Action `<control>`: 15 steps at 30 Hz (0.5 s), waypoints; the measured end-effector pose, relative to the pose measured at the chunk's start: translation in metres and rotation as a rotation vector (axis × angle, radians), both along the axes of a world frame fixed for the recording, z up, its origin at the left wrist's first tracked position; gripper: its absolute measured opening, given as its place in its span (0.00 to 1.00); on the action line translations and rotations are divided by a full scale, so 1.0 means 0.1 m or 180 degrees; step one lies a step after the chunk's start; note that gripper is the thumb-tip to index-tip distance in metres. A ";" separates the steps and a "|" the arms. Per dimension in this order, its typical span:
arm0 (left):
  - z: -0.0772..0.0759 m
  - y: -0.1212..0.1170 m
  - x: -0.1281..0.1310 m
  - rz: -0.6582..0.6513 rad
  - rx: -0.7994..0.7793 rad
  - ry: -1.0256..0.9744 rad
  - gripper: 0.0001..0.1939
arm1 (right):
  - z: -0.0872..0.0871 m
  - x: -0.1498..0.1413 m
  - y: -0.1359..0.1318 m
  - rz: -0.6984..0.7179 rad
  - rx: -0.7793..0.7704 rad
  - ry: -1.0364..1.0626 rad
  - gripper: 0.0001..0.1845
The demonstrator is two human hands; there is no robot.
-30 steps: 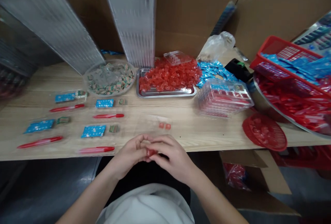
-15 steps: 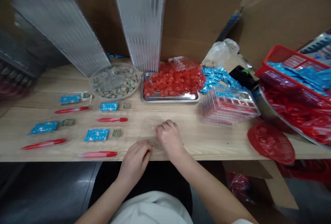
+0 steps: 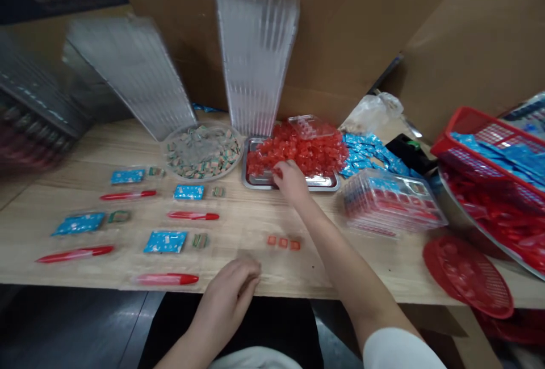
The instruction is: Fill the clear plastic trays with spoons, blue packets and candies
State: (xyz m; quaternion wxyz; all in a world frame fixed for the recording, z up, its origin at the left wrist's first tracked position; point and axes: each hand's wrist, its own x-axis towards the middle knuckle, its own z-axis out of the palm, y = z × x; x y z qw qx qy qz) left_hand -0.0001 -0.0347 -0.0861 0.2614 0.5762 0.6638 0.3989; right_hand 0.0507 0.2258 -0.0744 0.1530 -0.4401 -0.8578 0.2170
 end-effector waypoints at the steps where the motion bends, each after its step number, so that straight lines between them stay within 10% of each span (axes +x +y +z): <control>1: 0.05 0.04 -0.04 0.0150 0.0054 -0.0232 0.08 | 0.04 0.05 -0.09 0.0065 -0.0468 0.0462 0.06; 7: 0.22 0.50 -0.32 0.0651 0.0346 -0.1965 0.13 | 0.39 0.42 -0.85 0.0541 -0.2948 0.1825 0.13; 15: 0.18 0.50 -0.18 0.0601 0.0038 -0.2445 0.10 | 0.31 0.60 -1.28 0.0339 -0.2688 0.1701 0.13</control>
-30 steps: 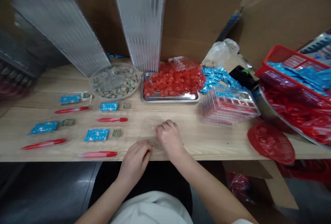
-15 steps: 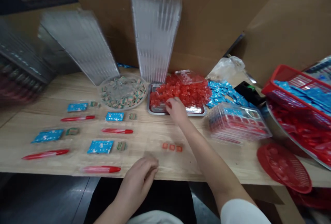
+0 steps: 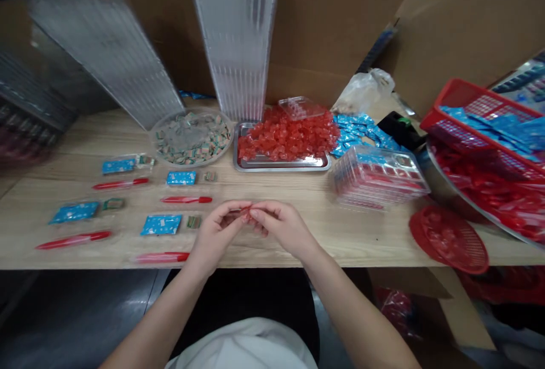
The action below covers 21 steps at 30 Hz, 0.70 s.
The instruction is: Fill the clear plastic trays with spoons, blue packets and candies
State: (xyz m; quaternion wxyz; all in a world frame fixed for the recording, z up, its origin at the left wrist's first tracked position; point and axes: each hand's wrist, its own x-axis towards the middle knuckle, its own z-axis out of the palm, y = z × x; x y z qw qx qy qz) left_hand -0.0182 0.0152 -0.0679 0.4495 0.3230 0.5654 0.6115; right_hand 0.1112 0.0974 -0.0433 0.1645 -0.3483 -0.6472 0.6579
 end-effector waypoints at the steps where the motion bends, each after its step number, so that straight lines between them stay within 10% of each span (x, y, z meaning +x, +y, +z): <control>1: 0.01 -0.02 0.03 0.0116 -0.0039 -0.0160 0.09 | 0.00 0.02 -0.03 0.0020 0.0270 -0.0050 0.12; 6: 0.10 -0.12 0.09 -0.0014 -0.0354 -0.1597 0.11 | 0.08 0.20 -0.19 -0.0388 0.2275 -0.0121 0.11; 10: 0.10 -0.28 0.10 -0.0849 -0.1018 -0.1968 0.14 | 0.12 0.33 -0.22 0.0638 0.2374 0.0094 0.10; 16: -0.16 -0.49 0.12 -0.0222 -0.0546 0.1304 0.05 | -0.13 0.10 -0.02 0.0382 0.2912 -0.0693 0.05; 21: -0.36 -0.58 0.12 -0.0520 0.0228 0.3313 0.08 | -0.36 -0.14 -0.07 0.0537 0.3490 -0.1535 0.04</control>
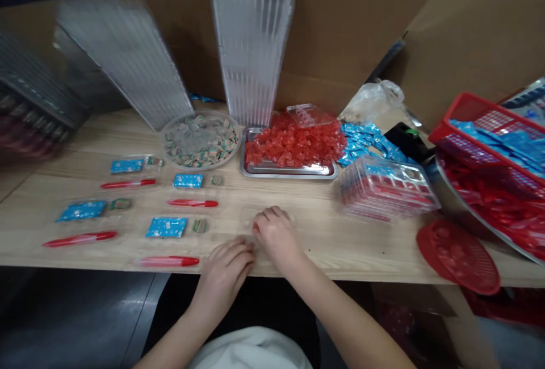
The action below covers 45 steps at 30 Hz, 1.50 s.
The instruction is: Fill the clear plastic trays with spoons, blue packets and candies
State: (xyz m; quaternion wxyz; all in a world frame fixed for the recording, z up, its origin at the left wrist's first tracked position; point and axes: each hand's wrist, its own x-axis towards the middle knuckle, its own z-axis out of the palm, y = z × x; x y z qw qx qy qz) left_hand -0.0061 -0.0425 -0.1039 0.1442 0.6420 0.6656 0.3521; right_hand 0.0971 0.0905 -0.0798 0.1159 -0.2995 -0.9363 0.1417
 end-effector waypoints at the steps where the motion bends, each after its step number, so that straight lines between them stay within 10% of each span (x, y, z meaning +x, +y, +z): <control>1: -0.02 0.00 0.00 0.0035 0.0041 0.0070 0.07 | -0.01 -0.01 0.00 -0.0015 -0.0007 -0.0066 0.03; 5: -0.05 0.01 0.01 0.0150 0.0121 0.0061 0.06 | 0.05 -0.03 0.39 0.0062 -0.0337 0.0146 0.04; 10: -0.04 0.03 0.01 0.0145 0.0109 0.0023 0.07 | 0.04 -0.30 1.28 -0.1397 0.0250 0.0136 0.09; 14: -0.02 -0.03 0.02 0.0151 0.0027 -0.0044 0.09 | -0.11 -0.42 1.53 -0.1579 0.0139 0.0166 0.09; 19: 0.14 0.07 -0.06 0.0336 0.0072 -0.0873 0.12 | -0.01 -0.23 1.20 -0.1196 -0.1709 0.1671 0.12; 23: 0.32 0.50 -0.21 0.0947 -0.0022 -0.2704 0.14 | 0.23 -0.14 0.63 -0.0586 -0.2683 0.1878 0.12; 28: 0.38 0.85 -0.29 0.0831 -0.0158 -0.3824 0.10 | 0.32 -0.14 0.18 -0.0543 -0.2104 0.1540 0.08; 35: 0.43 0.71 -0.30 0.0743 -0.1009 -0.5609 0.14 | 0.36 0.04 0.19 -0.0637 -0.2340 0.2056 0.04; 45: 0.56 0.77 -0.18 0.0792 -0.1311 -0.5778 0.11 | 0.43 0.10 0.19 -0.0372 -0.2028 0.1941 0.13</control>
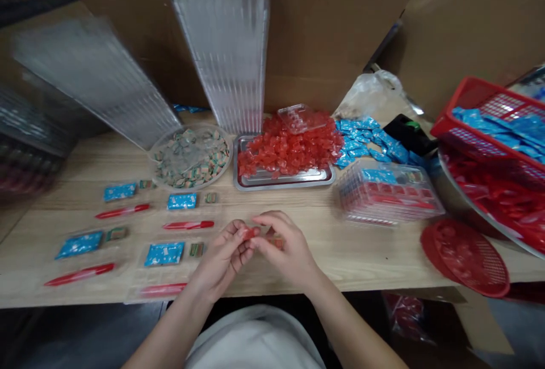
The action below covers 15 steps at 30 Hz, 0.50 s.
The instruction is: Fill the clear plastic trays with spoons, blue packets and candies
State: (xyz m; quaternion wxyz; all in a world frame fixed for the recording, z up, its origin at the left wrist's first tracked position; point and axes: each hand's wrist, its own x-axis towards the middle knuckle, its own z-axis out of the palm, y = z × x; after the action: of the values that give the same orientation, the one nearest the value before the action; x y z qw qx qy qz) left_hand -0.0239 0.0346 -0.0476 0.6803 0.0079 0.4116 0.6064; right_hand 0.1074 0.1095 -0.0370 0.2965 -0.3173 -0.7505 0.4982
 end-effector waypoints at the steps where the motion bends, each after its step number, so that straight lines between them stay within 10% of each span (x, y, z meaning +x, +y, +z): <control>1: 0.01 0.02 0.01 -0.0013 0.0014 0.0059 0.11 | 0.01 -0.01 0.00 0.0021 -0.0035 -0.0040 0.13; 15: -0.03 0.32 0.01 -0.0428 0.0044 0.1805 0.11 | -0.10 0.11 0.28 -0.0262 0.0138 -0.0177 0.10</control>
State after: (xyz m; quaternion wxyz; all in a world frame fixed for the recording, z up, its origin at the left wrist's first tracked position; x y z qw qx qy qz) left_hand -0.0230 0.0667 -0.0508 0.5767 0.2089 0.5798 0.5363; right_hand 0.1183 0.1377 -0.0475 0.3026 -0.3551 -0.7554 0.4601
